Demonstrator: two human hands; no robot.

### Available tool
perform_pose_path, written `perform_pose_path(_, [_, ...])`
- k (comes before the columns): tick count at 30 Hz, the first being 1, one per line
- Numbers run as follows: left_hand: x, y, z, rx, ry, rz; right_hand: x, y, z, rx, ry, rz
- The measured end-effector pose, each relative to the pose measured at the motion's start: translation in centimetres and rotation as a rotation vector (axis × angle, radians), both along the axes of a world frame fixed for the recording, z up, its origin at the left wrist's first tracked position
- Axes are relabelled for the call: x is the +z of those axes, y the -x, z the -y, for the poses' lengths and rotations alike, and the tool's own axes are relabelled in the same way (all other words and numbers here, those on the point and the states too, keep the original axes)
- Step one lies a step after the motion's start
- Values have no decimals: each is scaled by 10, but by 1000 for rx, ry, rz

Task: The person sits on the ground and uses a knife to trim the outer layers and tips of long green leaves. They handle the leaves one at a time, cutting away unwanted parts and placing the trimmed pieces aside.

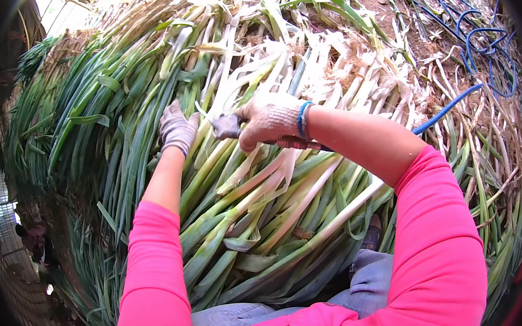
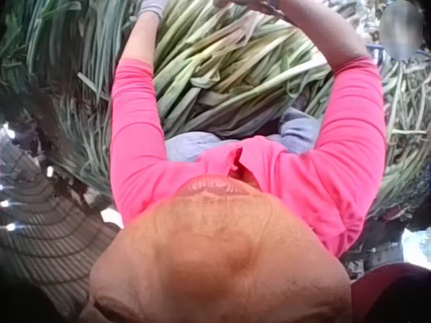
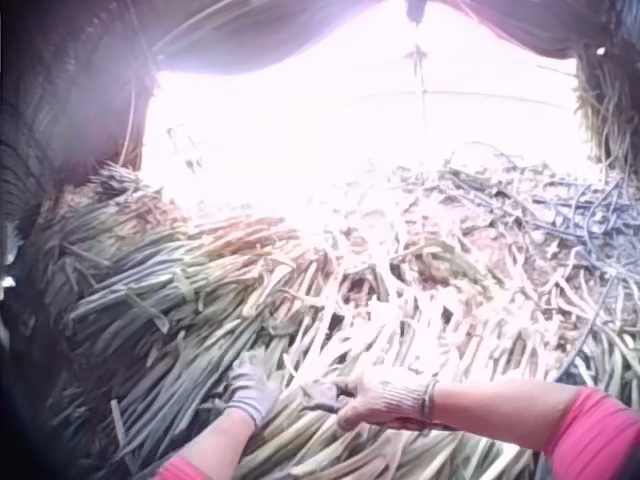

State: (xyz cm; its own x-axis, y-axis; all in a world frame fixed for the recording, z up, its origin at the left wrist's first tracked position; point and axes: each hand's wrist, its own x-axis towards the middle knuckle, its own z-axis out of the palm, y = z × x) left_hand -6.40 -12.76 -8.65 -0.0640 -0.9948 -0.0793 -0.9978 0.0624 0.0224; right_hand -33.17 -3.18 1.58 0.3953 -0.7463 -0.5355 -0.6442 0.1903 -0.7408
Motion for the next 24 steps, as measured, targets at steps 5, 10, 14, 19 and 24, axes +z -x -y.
perform_pose_path(5, [1, 1, 39, 188, -331, 117, -42, -5, 29, -30, -34, 77])
perform_pose_path(10, [15, 6, 47, 148, -400, 174, -29, -2, 74, -260, -7, 55])
perform_pose_path(14, [14, 11, 44, 55, -320, 151, -47, 27, 100, -467, 120, -63])
perform_pose_path(19, [26, -37, 33, -103, -293, 111, -19, 3, 27, -180, -41, 155])
perform_pose_path(24, [73, -41, -10, -85, -396, -83, 11, 8, -18, -8, -70, 106])
